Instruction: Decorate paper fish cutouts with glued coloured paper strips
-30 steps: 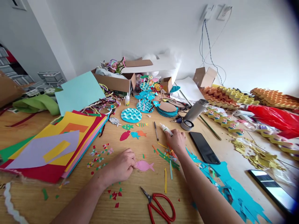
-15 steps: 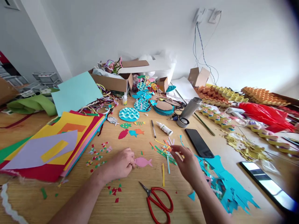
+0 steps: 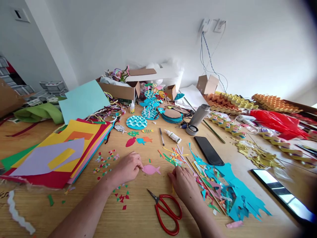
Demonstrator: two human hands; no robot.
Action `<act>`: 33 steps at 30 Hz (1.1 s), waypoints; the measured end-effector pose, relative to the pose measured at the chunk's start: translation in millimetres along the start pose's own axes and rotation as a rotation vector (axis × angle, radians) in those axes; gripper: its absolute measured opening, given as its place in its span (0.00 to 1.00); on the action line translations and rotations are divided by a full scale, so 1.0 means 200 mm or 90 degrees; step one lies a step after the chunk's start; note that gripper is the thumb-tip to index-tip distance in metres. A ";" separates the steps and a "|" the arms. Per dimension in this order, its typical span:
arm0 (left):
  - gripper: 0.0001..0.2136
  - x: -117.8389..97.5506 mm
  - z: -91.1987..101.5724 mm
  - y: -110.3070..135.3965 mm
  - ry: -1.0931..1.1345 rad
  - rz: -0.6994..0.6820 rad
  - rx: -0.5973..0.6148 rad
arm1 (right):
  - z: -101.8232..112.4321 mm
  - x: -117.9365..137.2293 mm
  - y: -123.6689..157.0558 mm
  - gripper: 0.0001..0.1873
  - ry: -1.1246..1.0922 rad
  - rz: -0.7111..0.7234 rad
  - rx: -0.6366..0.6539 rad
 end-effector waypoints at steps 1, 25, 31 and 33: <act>0.17 0.00 0.00 0.00 0.000 0.001 -0.006 | -0.01 0.00 0.00 0.08 -0.014 -0.003 0.006; 0.14 -0.01 0.00 -0.01 0.571 0.218 0.028 | 0.05 0.44 -0.17 0.20 -0.840 -0.129 -0.091; 0.12 0.01 0.02 -0.02 0.526 0.239 -0.013 | 0.04 0.35 -0.18 0.15 -0.736 -0.107 -0.154; 0.11 0.01 0.02 -0.02 0.519 0.244 -0.011 | 0.10 0.33 -0.18 0.11 -0.662 -0.037 -0.204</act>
Point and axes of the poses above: each hand's wrist, its own y-axis away from the middle knuckle, its own z-axis out of the back of the hand, x = y × z, the point moved 4 cm from there along -y, towards the middle knuckle, and after that the axes turned 9 degrees about -x, right-handed, at the moved point
